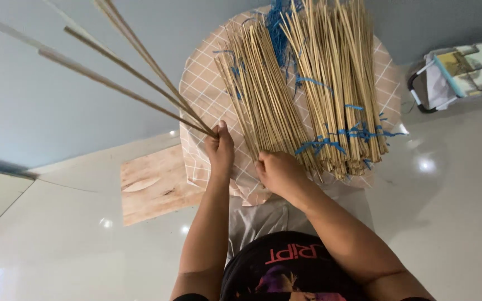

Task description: Bundling wooden sticks and securing them with plastic ties

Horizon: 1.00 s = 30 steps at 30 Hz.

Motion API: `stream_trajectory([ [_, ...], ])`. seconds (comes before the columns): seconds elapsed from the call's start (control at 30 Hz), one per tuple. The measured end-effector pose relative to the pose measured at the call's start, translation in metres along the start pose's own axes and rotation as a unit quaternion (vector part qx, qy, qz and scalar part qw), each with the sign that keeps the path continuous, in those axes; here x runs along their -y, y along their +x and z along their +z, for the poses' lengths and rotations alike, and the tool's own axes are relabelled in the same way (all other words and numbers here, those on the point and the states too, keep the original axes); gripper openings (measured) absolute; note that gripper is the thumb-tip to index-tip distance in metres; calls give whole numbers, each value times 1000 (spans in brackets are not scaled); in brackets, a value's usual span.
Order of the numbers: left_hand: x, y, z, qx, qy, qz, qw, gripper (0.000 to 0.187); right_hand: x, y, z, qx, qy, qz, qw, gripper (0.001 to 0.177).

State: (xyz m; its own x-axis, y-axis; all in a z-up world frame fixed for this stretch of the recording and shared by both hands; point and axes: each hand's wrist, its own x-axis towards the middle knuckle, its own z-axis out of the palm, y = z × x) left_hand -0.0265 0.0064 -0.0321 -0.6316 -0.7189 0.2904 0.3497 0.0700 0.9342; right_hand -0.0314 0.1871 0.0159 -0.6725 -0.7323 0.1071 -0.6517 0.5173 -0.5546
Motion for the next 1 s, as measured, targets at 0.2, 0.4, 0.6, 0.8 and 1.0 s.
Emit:
stream_trajectory([
  [0.2,18,7,-11,70,-125,3,990,31,-14,-8,-16,-197,137,-50,970,21],
  [0.4,48,16,-24,205,-198,0,958,61,6,14,0,-212,133,-126,960,20],
  [0.6,34,8,-22,115,-102,-44,987,38,28,33,1,-136,-52,-152,978,18],
  [0.8,14,14,-15,-17,-208,-72,975,37,20,8,12,76,30,44,996,33],
  [1.0,9,4,-12,-42,-155,-45,986,26,1,14,14,125,-131,-23,983,24],
])
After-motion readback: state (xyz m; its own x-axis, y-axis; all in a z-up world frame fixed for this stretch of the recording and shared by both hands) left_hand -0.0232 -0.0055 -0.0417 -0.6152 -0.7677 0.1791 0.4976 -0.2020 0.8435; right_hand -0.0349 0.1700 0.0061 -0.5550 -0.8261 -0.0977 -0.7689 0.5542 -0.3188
